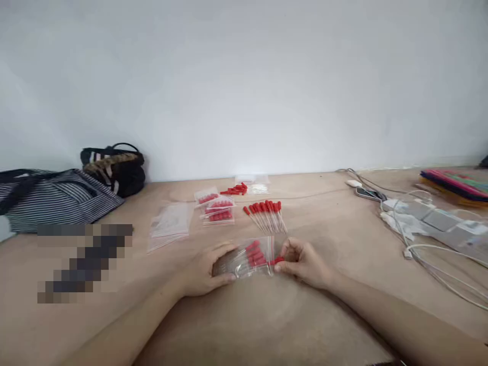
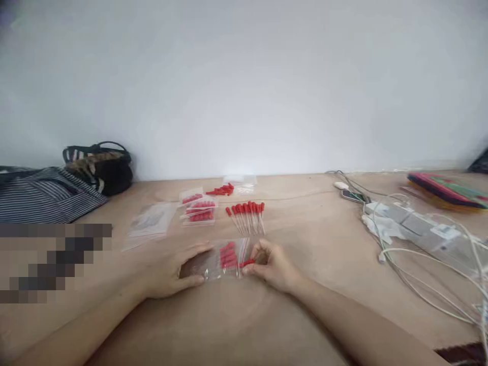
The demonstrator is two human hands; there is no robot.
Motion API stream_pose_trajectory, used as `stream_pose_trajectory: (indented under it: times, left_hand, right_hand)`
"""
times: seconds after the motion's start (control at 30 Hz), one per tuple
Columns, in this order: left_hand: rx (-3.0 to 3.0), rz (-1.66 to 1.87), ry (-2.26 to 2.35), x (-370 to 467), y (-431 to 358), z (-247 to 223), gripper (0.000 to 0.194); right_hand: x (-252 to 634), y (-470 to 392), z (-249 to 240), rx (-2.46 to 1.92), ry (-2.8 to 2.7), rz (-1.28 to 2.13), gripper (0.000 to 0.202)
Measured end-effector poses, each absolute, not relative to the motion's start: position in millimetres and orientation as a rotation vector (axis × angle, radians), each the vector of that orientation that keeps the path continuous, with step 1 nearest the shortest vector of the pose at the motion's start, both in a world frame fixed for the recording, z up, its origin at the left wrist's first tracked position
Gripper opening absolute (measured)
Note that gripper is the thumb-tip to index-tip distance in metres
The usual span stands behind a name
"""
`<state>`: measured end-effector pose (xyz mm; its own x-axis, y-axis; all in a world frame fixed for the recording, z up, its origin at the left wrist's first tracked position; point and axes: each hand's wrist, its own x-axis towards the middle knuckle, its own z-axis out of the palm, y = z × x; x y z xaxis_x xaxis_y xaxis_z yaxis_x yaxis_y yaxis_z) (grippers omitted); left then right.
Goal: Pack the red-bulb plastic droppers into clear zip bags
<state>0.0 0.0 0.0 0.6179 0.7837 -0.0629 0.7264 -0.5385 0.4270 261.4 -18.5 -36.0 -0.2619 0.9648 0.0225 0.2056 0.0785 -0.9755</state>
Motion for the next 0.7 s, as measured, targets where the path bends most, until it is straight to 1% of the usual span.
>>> stream_pose_trajectory:
  times: [0.1,0.27,0.37,0.53,0.7]
  left_hand:
    - [2.438,0.230,1.179,0,2,-4,0.058]
    - [2.481,0.285,1.131,-2,3,-6,0.057]
    - [2.509,0.314,1.113,-3,3,-7,0.057]
    - [2.555,0.362,1.085,-4,4,-10,0.055]
    - [2.591,0.389,1.064,-3,6,-11,0.055]
  right_hand:
    - [264,-18,-36,-1.083,-1.698,1.372,0.025]
    - [277,-13,-33,-0.891,-1.900,1.594,0.035]
    - [281,-9,-32,-0.827,-1.939,1.677,0.036]
    - [272,-5,-36,-0.906,-1.779,1.700,0.036]
    - [258,-4,-39,-1.076,-1.658,1.604,0.033]
